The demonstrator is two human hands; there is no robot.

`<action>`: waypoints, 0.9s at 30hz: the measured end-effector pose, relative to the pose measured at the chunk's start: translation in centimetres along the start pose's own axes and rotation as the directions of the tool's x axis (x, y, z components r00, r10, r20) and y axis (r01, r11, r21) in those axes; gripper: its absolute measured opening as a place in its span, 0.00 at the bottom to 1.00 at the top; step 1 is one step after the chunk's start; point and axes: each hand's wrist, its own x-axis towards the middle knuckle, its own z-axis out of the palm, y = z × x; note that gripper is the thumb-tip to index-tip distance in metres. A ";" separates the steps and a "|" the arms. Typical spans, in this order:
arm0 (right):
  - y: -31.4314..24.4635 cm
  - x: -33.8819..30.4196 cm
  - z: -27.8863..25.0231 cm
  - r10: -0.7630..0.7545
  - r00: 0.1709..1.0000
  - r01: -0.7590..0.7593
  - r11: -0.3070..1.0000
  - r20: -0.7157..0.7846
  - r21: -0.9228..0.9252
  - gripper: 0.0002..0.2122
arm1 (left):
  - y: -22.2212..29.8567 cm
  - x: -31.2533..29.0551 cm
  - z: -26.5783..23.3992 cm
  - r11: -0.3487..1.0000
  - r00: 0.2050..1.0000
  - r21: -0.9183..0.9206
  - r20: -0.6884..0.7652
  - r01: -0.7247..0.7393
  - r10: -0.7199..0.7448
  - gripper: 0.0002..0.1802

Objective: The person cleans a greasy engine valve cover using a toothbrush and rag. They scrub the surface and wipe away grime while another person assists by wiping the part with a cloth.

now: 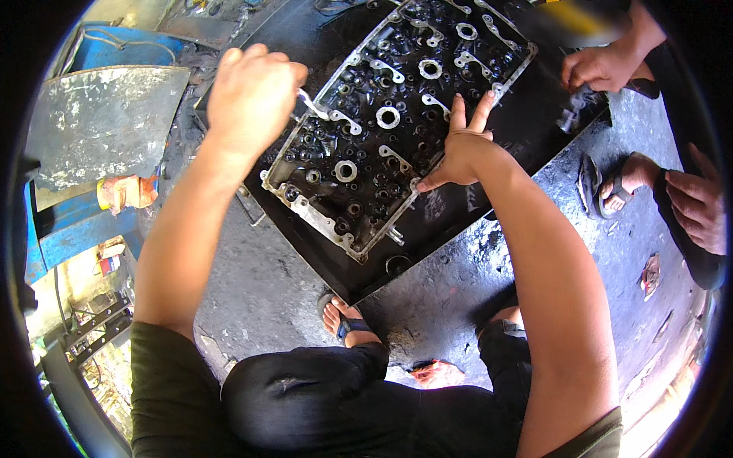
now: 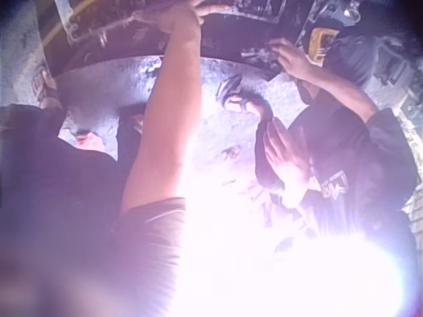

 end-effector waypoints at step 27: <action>0.0 2.3 1.0 0.048 0.995 -0.046 0.998 0.087 -0.033 0.79 | 0.4 4.2 -1.3 0.989 0.905 0.010 0.405 -0.151 0.134 0.12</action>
